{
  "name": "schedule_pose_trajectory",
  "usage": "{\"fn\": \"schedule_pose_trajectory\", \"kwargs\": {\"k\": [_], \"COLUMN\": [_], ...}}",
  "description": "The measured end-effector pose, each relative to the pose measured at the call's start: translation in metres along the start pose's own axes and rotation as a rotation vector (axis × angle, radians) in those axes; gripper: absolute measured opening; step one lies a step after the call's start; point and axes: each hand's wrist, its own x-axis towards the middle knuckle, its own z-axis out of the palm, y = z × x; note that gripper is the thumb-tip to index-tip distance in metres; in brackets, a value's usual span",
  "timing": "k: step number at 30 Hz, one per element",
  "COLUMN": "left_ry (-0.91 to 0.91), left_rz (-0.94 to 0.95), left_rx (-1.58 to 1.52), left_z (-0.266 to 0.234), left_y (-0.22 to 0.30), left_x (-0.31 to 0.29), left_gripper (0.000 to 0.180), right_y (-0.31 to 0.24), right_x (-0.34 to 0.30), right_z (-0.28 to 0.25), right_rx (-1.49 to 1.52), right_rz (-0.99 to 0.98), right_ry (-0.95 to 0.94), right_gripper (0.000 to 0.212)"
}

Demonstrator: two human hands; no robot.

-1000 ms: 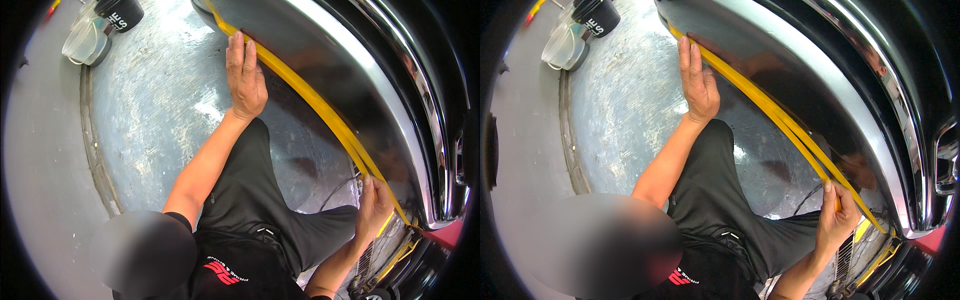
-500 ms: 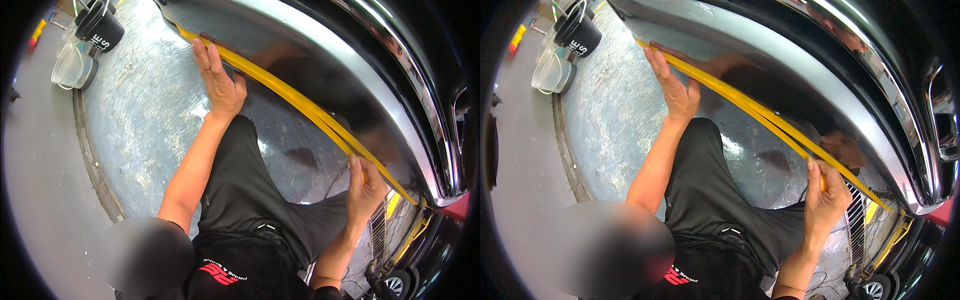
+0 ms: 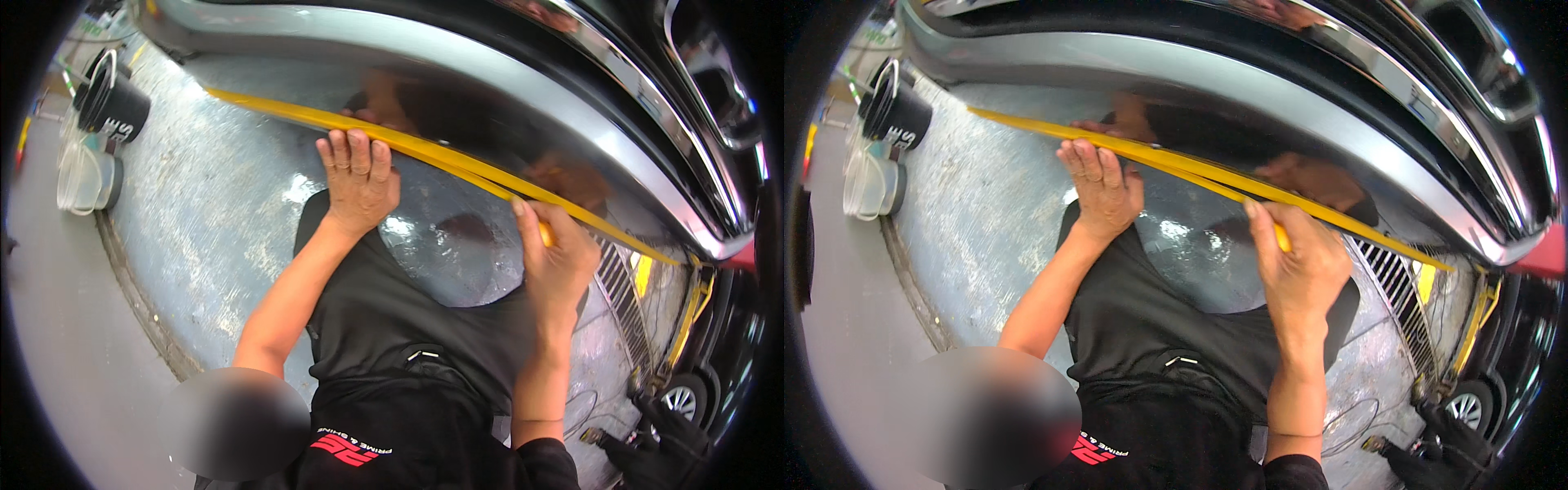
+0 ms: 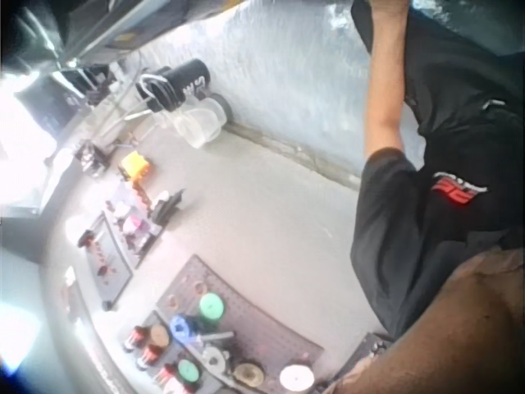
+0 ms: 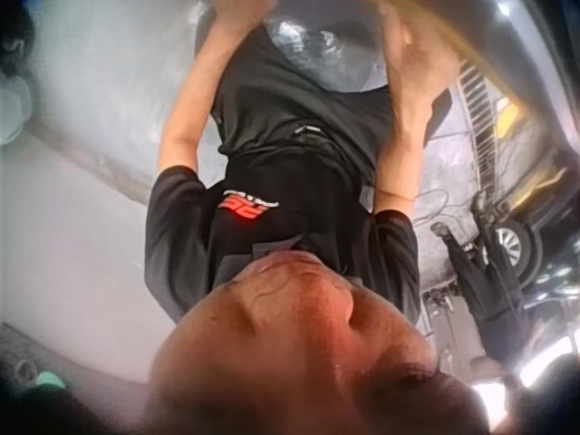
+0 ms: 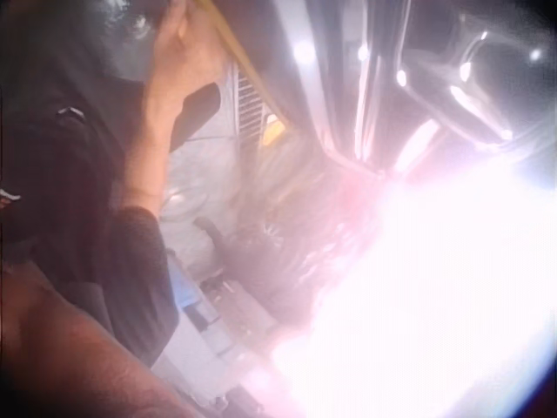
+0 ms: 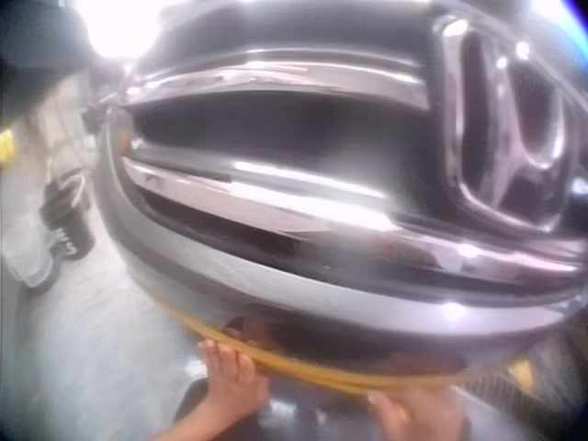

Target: The person applies yellow masking tape along the lower edge of a car's front bumper. They smooth the tape with their fingers to ensure it adheres properly along the contours of the bumper.

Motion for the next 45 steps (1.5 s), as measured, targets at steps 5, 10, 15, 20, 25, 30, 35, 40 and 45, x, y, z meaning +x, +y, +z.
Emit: {"fn": "schedule_pose_trajectory", "kwargs": {"k": [5,10,15,20,25,30,35,40,45], "left_ry": [-0.019,-0.006,-0.012,-0.079,-0.096,-0.004,-0.002,-0.008,-0.078], "left_rz": [0.136,0.136,0.039,0.271,0.386,0.38,0.366,0.348,0.256], "left_rx": [-0.015,-0.008,-0.123,-0.118,-0.201,-0.276,-0.23,-0.164,-0.148], "left_z": [-0.002,0.002,0.0,-0.004,0.011,0.025,0.03,0.032,0.02], "left_y": [0.018,0.02,0.033,0.053,0.078,0.082,0.085,0.087,0.099], "left_x": [0.012,0.012,0.009,0.027,0.033,0.03,0.026,0.025,0.025], "left_gripper": [0.099,0.101,0.09,0.074,0.073,0.078,0.086,0.092,0.098], "right_y": [-0.001,-0.008,-0.013,-0.016,-0.019,-0.017,-0.009,0.02,0.086], "right_x": [0.002,0.002,0.005,0.011,0.011,0.004,-0.001,-0.022,-0.048], "right_z": [-0.004,-0.013,-0.003,-0.002,-0.007,-0.016,-0.052,-0.098,-0.148], "right_rx": [0.006,-0.069,-0.137,-0.165,-0.163,-0.03,-0.015,-0.142,-0.331], "right_rz": [-0.018,-0.049,-0.009,0.019,0.1,0.137,0.039,0.123,0.0], "right_ry": [-0.014,0.005,0.095,0.06,0.011,-0.107,-0.318,-0.393,-0.36], "right_gripper": [0.02,0.019,0.02,0.019,0.016,0.012,0.029,0.039,0.031]}}
